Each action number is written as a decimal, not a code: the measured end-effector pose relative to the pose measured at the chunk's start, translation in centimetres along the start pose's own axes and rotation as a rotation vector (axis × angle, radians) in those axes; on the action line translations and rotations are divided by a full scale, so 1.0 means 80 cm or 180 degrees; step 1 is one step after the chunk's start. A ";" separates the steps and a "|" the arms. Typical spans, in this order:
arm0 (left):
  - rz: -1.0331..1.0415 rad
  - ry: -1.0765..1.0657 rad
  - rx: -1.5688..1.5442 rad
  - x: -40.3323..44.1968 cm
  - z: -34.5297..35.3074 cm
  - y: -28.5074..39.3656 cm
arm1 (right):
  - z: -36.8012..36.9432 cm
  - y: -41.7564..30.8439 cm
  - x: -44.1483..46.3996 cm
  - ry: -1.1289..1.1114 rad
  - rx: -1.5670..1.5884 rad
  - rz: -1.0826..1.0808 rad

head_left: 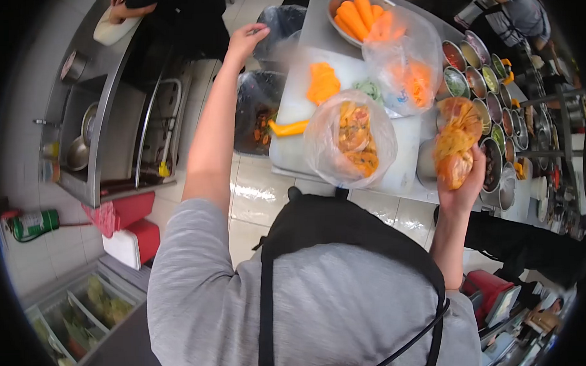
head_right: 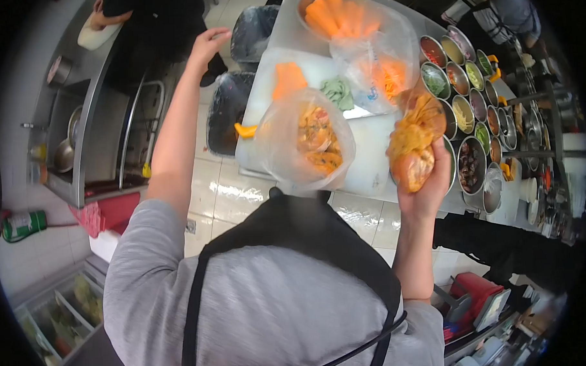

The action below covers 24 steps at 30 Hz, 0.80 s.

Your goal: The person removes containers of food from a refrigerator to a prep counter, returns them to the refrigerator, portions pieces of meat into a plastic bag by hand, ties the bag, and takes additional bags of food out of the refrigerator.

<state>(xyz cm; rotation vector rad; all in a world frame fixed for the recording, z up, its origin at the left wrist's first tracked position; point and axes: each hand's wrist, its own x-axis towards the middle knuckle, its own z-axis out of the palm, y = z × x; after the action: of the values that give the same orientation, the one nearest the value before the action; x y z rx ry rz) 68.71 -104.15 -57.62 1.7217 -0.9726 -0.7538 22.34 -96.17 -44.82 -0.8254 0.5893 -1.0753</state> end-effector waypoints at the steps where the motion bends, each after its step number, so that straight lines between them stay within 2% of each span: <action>1: 0.0236 -0.0418 -0.0302 -0.033 -0.004 0.030 | 0.003 -0.002 0.005 -0.0033 0.0076 -0.0060; 2: 0.0490 -0.0839 -0.0606 -0.075 -0.005 0.063 | 0.013 -0.002 0.009 -0.0062 0.0080 -0.0027; 3: 0.0384 -0.1303 -0.0620 -0.121 0.001 0.098 | 0.031 0.003 0.012 -0.0099 -0.0190 -0.0374; 4: 0.1055 -0.1583 -0.0356 -0.156 0.013 0.107 | 0.046 0.008 0.015 -0.0134 -0.0463 -0.0741; 5: 0.1342 -0.1676 0.0417 -0.186 0.029 0.119 | 0.052 0.018 0.020 -0.0421 -0.0320 -0.0759; 6: 0.1123 -0.1491 0.0644 -0.225 0.047 0.137 | 0.074 0.029 0.021 -0.0569 -0.0456 -0.0886; 7: 0.1535 -0.1124 0.0935 -0.240 0.066 0.129 | 0.083 0.048 0.022 -0.0685 -0.0640 -0.0920; 8: 0.1344 -0.0992 0.1113 -0.239 0.079 0.115 | 0.080 0.077 0.029 -0.0716 -0.0967 -0.0993; 9: 0.1158 -0.0855 0.1294 -0.236 0.088 0.109 | 0.070 0.102 0.034 -0.1047 -0.0885 -0.0709; 10: 0.1191 -0.0856 0.1292 -0.238 0.089 0.114 | 0.057 0.128 0.042 -0.1286 -0.1972 -0.1364; 12: 0.1264 -0.0254 0.0866 -0.241 0.080 0.128 | 0.044 0.140 0.035 -0.1247 -0.3067 -0.1298; 13: 0.1448 -0.0132 0.0628 -0.244 0.077 0.136 | 0.036 0.135 0.032 -0.1154 -0.3816 -0.1230; 14: 0.1458 -0.0134 0.0702 -0.250 0.075 0.151 | 0.029 0.126 0.032 -0.1153 -0.3842 -0.1247; 16: 0.1486 -0.0139 0.0755 -0.259 0.081 0.171 | 0.014 0.102 0.033 -0.1746 -0.4972 -0.0372; 17: 0.1564 -0.0083 0.0726 -0.260 0.089 0.178 | 0.013 0.083 0.029 -0.1718 -0.4988 -0.0396; 19: 0.1685 -0.0047 0.0700 -0.260 0.095 0.195 | 0.017 0.039 0.010 -0.2522 -0.4966 -0.0656; 20: 0.1741 -0.0102 0.0667 -0.261 0.097 0.205 | 0.010 0.026 0.002 -0.2621 -0.5100 -0.0658; 23: 0.1844 -0.0270 0.0697 -0.261 0.106 0.224 | -0.007 -0.005 -0.005 -0.2644 -0.5723 -0.0380; 24: 0.1916 -0.0331 0.0658 -0.261 0.108 0.229 | -0.016 -0.012 -0.006 -0.2510 -0.5810 -0.0851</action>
<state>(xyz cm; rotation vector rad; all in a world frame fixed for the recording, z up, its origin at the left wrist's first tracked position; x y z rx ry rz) 46.51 -93.42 -42.14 1.4442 -1.5872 -0.3559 20.63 -96.33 -44.75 -2.7744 0.6725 -0.0457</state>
